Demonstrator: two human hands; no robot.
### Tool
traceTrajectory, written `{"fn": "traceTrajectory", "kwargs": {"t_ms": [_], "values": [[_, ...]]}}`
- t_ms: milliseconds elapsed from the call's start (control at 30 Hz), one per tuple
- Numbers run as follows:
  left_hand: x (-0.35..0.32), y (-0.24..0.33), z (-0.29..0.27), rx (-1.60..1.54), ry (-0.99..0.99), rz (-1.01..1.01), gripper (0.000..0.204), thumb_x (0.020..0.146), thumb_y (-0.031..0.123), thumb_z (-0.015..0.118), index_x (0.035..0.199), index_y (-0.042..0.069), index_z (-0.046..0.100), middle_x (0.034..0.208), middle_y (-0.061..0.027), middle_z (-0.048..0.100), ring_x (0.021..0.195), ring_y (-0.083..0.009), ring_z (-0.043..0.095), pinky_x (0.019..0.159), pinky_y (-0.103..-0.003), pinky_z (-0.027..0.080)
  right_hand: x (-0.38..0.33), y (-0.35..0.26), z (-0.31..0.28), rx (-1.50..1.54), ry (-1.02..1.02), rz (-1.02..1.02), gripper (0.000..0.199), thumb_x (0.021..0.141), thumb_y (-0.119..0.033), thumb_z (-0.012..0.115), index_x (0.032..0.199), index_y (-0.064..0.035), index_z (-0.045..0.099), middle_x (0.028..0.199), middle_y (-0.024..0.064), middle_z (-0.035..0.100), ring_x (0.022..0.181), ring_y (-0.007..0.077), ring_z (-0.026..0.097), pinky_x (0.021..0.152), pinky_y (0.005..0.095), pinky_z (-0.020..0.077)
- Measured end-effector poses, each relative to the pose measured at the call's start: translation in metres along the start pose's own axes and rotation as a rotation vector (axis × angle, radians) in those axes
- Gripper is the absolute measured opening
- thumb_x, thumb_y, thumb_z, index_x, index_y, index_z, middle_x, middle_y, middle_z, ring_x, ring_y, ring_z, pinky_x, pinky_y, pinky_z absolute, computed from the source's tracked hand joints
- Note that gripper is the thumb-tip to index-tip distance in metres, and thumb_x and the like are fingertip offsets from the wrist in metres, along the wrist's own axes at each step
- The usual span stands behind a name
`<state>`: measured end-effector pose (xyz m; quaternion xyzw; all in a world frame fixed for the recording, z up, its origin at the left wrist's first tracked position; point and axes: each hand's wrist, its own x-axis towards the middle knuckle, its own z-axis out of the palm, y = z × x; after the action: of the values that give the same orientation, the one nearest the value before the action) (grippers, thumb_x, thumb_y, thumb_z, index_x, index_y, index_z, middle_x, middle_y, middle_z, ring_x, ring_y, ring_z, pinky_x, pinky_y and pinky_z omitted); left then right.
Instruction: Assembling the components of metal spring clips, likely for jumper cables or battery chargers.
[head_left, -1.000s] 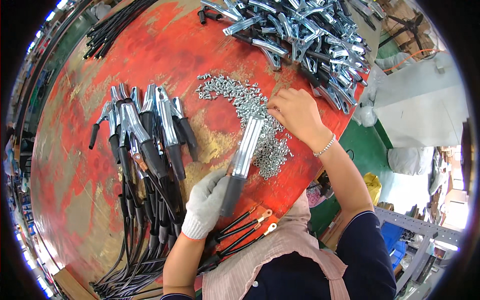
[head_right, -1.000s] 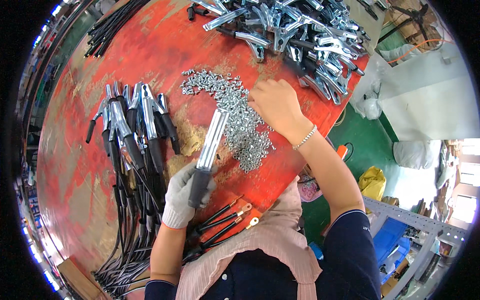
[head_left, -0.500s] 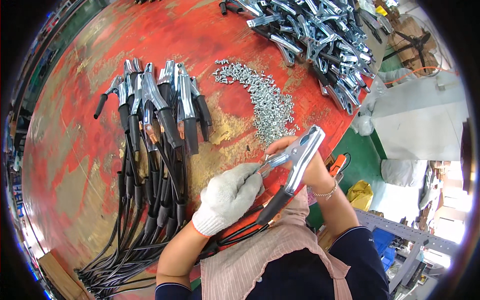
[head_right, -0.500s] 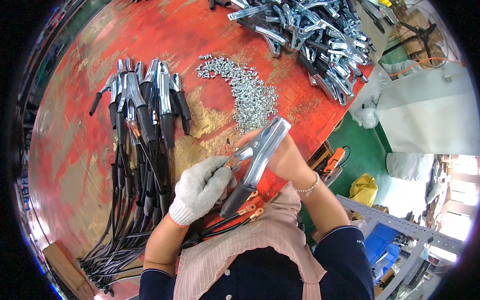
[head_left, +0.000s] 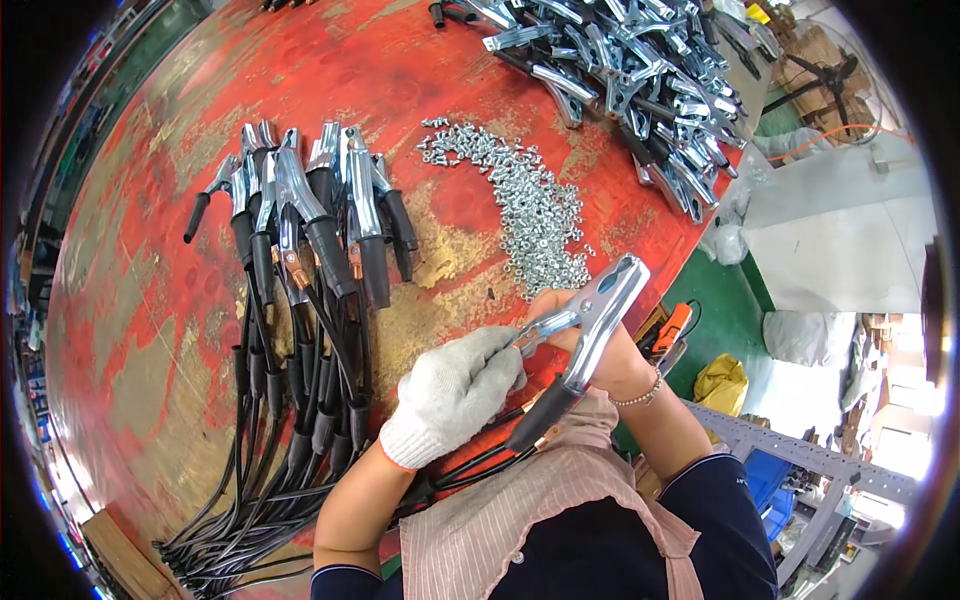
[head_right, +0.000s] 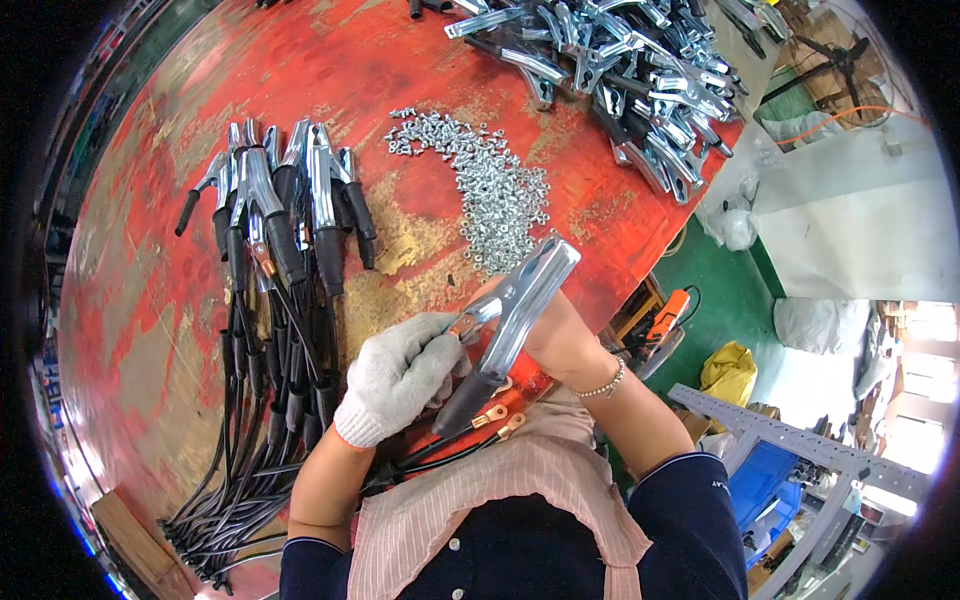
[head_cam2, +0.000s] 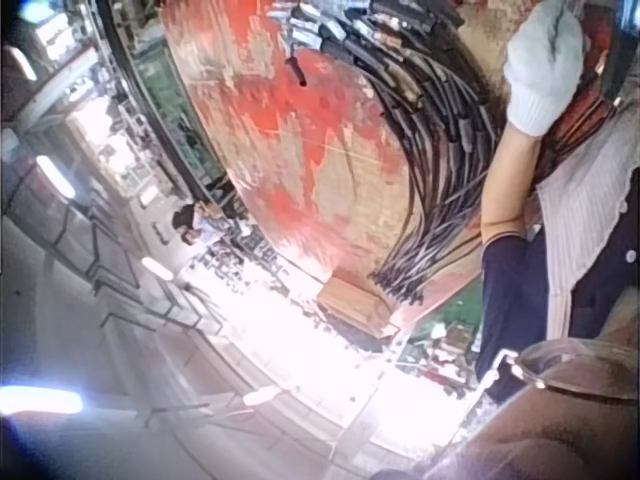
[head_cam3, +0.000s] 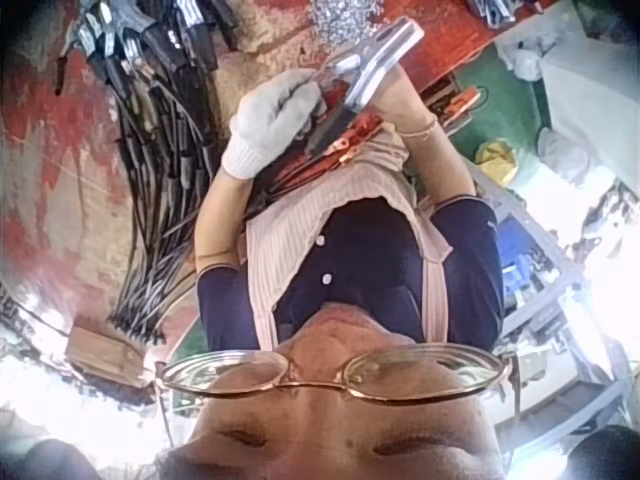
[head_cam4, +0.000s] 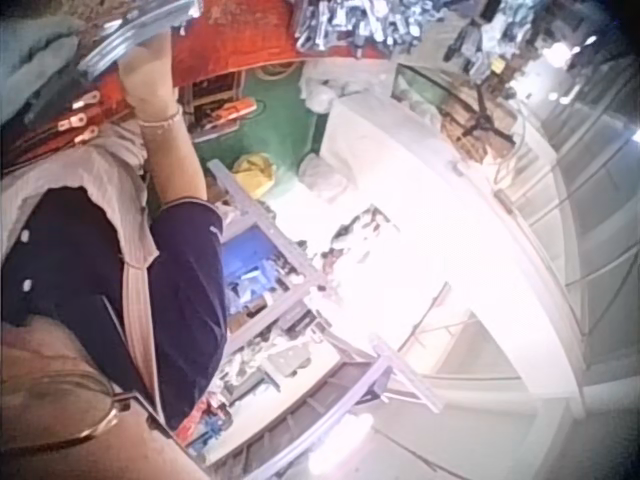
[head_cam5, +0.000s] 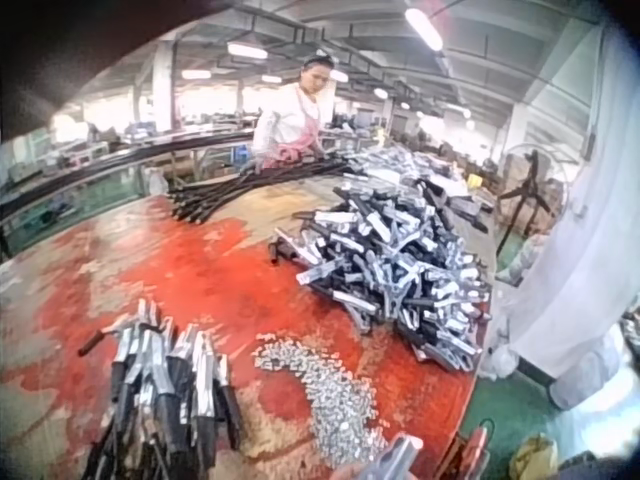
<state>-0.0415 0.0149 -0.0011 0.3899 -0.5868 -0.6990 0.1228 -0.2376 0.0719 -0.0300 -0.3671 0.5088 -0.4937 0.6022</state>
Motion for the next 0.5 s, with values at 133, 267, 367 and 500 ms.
{"fn": "traceTrajectory", "kwargs": {"t_ms": [133, 267, 367, 500], "values": [[0.002, -0.001, 0.004, 0.027, 0.051, 0.072, 0.028, 0.094, 0.011, 0.054, 0.12, 0.002, 0.059, 0.075, -0.0037, 0.065, 0.056, -0.0092, 0.058, 0.051, -0.025, 0.047, -0.007, 0.023, -0.015, 0.059, 0.038, -0.091, 0.013, 0.091, -0.002, 0.055, 0.099, 0.0037, 0.063, 0.094, 0.0069, 0.064, 0.088, 0.0186, 0.06, 0.081, 0.0328, 0.0467], [0.006, -0.002, 0.007, 0.907, 0.293, 0.552, 0.035, 0.089, 0.007, 0.056, 0.124, 0.007, 0.057, 0.069, -0.0086, 0.065, 0.052, -0.0216, 0.063, 0.049, -0.033, 0.049, -0.015, 0.021, -0.018, -0.003, 0.115, -0.048, 0.015, 0.093, 0.001, 0.052, 0.102, 0.0051, 0.063, 0.101, 0.0079, 0.064, 0.092, 0.0204, 0.06, 0.085, 0.0354, 0.0468], [0.008, -0.004, 0.006, 0.906, 0.361, 0.511, 0.036, 0.087, 0.013, 0.059, 0.123, 0.011, 0.058, 0.073, -0.0098, 0.066, 0.056, -0.0257, 0.065, 0.05, -0.041, 0.049, -0.013, -0.009, -0.022, -0.529, 0.167, -0.103, 0.015, 0.088, -0.002, 0.061, 0.102, -0.0015, 0.067, 0.098, 0.0074, 0.065, 0.091, 0.0224, 0.062, 0.083, 0.0352, 0.0482], [0.013, -0.015, -0.002, 0.169, 0.389, 0.259, 0.027, 0.097, 0.013, 0.05, 0.12, 0.0, 0.057, 0.078, -0.006, 0.067, 0.054, -0.0113, 0.06, 0.052, -0.028, 0.05, -0.02, 0.016, -0.034, -1.114, 0.177, -0.426, 0.015, 0.079, -0.012, 0.072, 0.094, -0.0134, 0.073, 0.086, 0.0054, 0.064, 0.083, 0.0246, 0.061, 0.075, 0.0359, 0.0502]]}}
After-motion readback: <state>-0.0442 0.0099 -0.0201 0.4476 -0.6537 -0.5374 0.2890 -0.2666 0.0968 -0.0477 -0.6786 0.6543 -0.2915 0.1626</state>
